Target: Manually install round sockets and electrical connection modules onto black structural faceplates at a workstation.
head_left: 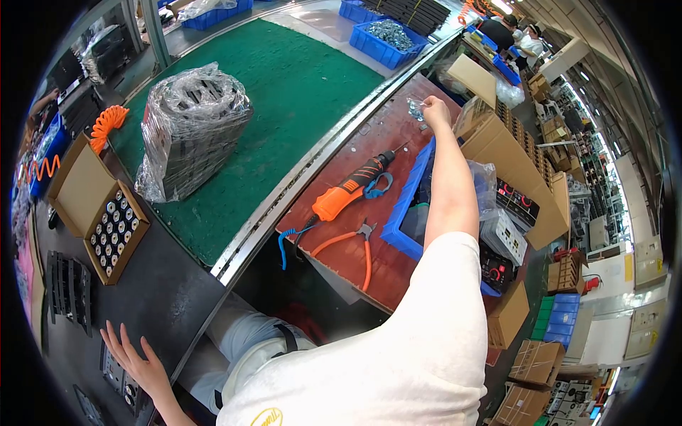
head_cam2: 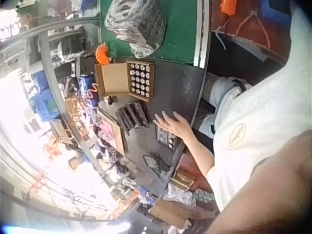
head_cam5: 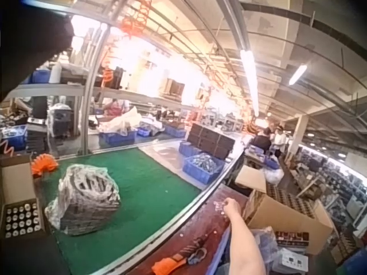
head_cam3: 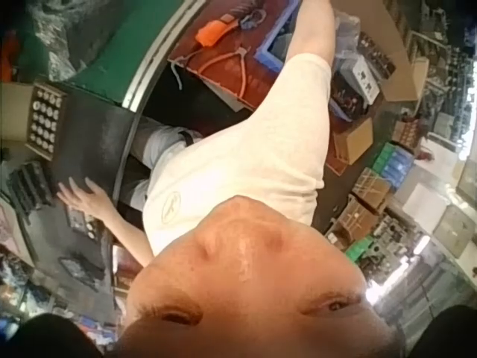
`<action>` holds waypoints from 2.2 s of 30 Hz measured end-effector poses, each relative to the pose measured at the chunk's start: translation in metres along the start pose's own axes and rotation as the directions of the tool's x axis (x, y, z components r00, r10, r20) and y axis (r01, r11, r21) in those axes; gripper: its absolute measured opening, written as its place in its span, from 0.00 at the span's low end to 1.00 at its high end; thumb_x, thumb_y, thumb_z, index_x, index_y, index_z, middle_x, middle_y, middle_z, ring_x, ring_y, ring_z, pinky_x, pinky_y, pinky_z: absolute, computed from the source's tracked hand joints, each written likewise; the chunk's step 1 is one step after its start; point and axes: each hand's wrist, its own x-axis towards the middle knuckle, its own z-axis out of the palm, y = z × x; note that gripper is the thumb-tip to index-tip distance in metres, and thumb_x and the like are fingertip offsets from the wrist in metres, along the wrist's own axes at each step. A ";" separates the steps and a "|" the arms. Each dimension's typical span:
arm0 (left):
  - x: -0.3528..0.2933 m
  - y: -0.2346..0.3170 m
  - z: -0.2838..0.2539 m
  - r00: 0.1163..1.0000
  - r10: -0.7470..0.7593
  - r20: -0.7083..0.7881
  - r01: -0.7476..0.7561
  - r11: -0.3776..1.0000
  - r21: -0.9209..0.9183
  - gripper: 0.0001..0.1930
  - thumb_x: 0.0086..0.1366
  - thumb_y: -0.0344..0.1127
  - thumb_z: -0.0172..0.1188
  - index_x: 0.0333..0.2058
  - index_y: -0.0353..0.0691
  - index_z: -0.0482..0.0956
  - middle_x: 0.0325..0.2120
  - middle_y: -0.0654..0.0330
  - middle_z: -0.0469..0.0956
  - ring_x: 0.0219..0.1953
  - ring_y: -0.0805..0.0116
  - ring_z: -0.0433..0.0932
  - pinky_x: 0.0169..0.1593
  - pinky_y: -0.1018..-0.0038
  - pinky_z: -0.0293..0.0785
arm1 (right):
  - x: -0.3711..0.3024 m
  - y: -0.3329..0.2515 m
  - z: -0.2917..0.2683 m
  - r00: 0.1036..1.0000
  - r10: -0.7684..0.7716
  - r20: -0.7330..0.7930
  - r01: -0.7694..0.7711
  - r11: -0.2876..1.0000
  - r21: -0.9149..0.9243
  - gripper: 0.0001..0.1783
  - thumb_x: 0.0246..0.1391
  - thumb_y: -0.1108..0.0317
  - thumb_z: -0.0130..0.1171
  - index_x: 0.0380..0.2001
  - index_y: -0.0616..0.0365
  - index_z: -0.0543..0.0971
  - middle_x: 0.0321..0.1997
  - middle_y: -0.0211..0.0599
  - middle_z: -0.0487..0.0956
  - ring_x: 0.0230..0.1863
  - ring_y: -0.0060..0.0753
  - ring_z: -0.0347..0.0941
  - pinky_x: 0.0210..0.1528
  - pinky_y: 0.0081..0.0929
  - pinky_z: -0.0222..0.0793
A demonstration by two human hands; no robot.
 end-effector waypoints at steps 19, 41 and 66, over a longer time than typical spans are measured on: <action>0.010 -0.001 -0.027 0.974 -0.225 0.010 0.225 0.968 -0.113 0.18 0.53 0.25 0.60 0.45 0.34 0.74 0.57 0.52 0.64 0.65 0.46 0.52 0.63 0.56 0.54 | -0.157 -0.240 -0.037 0.462 -0.850 0.253 0.708 0.525 0.471 0.07 0.55 0.73 0.53 0.36 0.62 0.78 0.33 0.38 0.78 0.34 0.26 0.73 0.38 0.24 0.67; -0.133 -0.116 -0.060 0.764 -0.645 0.015 0.628 0.737 -0.250 0.16 0.50 0.21 0.62 0.40 0.38 0.75 0.54 0.56 0.68 0.65 0.46 0.54 0.60 0.59 0.62 | -0.454 -0.552 0.109 -0.435 -0.870 0.232 0.738 -0.197 0.645 0.16 0.45 0.72 0.61 0.40 0.58 0.77 0.40 0.40 0.72 0.50 0.43 0.67 0.52 0.35 0.64; -0.100 -0.082 -0.058 0.867 -0.478 -0.145 0.347 0.785 -0.513 0.16 0.45 0.22 0.66 0.36 0.37 0.77 0.42 0.55 0.74 0.53 0.49 0.72 0.53 0.59 0.69 | -0.483 -0.530 0.052 -0.037 -0.896 0.442 0.443 0.382 0.811 0.19 0.52 0.68 0.58 0.47 0.63 0.74 0.41 0.40 0.78 0.44 0.29 0.75 0.46 0.29 0.72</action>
